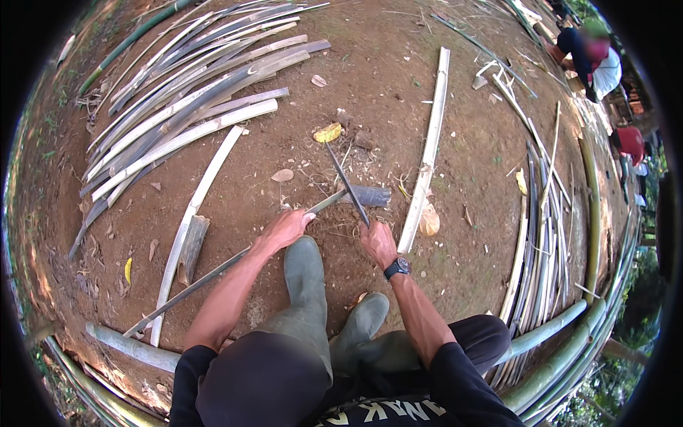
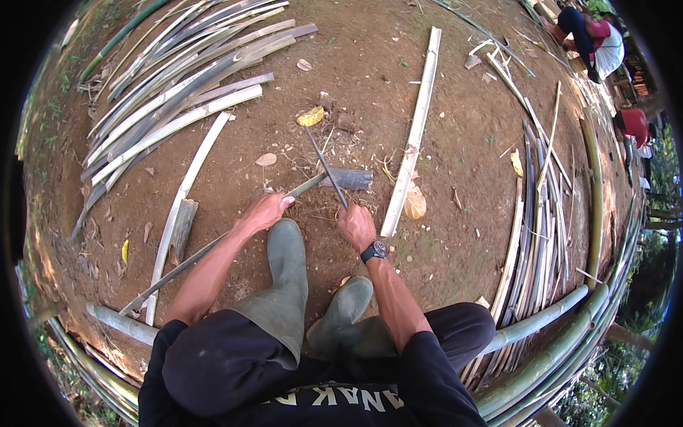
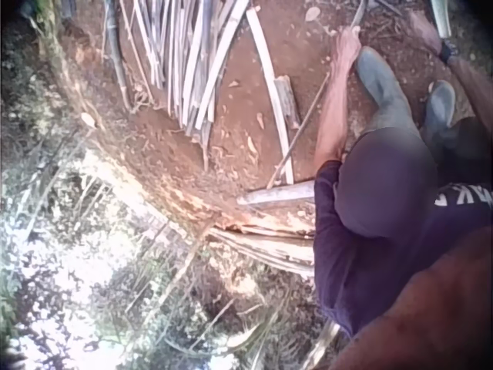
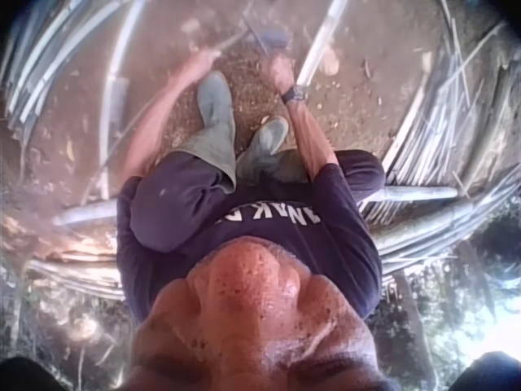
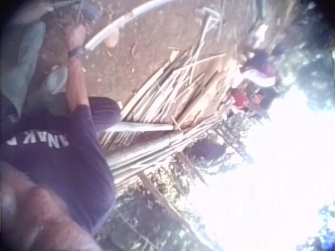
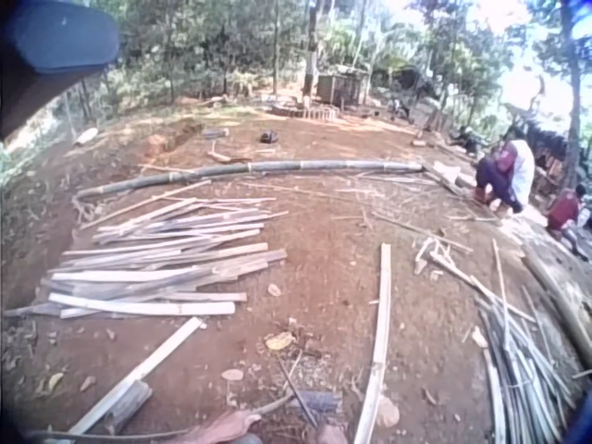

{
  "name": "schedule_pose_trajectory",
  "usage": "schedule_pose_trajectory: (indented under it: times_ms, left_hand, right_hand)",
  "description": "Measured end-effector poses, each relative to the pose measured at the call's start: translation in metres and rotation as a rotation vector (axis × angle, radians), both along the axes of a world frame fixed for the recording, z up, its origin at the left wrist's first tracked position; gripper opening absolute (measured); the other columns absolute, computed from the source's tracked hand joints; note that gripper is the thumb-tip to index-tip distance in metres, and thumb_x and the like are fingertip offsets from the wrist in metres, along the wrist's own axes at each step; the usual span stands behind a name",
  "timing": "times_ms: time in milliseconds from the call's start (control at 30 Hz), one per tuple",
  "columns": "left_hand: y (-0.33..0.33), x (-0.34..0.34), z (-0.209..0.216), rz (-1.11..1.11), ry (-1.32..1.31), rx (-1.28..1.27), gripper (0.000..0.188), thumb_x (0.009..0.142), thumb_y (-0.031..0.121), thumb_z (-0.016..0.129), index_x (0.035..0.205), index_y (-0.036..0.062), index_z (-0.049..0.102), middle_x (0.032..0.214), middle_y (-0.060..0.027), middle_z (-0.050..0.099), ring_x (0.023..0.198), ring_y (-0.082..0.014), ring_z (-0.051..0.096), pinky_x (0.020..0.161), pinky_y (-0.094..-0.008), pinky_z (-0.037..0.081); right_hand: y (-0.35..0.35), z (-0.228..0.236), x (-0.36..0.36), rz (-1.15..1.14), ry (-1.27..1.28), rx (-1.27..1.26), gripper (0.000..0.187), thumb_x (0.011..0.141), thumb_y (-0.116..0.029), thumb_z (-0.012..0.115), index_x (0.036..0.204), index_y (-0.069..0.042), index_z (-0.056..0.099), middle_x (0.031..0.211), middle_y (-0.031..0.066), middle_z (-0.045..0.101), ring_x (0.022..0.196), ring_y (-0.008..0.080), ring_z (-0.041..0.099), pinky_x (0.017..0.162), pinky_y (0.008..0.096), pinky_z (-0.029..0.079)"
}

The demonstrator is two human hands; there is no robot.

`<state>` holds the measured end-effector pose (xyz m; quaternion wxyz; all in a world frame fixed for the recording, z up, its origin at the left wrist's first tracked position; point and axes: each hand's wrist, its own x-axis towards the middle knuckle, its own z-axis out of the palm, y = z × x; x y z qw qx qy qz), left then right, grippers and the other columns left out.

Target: The person sits on the ground and uses a large knife to shave and smooth the surface of long bamboo strips. They hold the strips with one hand and draw the blade along the length to remove the outer layer, occasionally inspecting the finished surface before setting the piece aside.

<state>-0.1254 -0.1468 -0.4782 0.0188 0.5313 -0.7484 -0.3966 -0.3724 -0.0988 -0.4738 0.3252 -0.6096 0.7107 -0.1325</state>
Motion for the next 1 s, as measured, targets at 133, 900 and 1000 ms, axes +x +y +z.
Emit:
schedule_pose_trajectory:
  times_ms: [133,900,1000]
  left_hand:
    - [0.007,0.001,0.000,0.003,0.006,-0.010,0.038,0.096,0.034,0.042,0.084,-0.0011,0.052,0.063,-0.0234,0.053,0.060,-0.0409,0.054,0.057,-0.0499,0.040]
    - [0.008,-0.014,-0.002,0.218,-0.128,-0.038,0.033,0.086,0.033,0.061,0.099,0.0035,0.053,0.089,-0.0193,0.064,0.087,-0.0378,0.062,0.073,-0.0491,0.046]
    - [0.005,-0.011,-0.009,0.212,-0.075,-0.020,0.030,0.085,0.031,0.062,0.096,0.0037,0.054,0.081,-0.0201,0.063,0.080,-0.0389,0.062,0.069,-0.0488,0.046]
  right_hand:
    - [0.002,0.004,0.000,-0.001,-0.024,0.016,0.038,0.089,-0.026,0.050,0.074,0.008,0.060,0.067,0.0331,0.053,0.066,0.0466,0.057,0.061,0.0511,0.043]
    - [0.008,-0.012,-0.004,-0.034,0.030,-0.041,0.036,0.090,-0.026,0.049,0.076,0.006,0.059,0.067,0.0318,0.056,0.068,0.0468,0.058,0.062,0.0504,0.047]
    - [0.003,-0.005,-0.001,-0.035,0.022,-0.043,0.036,0.090,-0.026,0.049,0.079,0.006,0.059,0.068,0.0310,0.056,0.067,0.0463,0.058,0.061,0.0506,0.046]
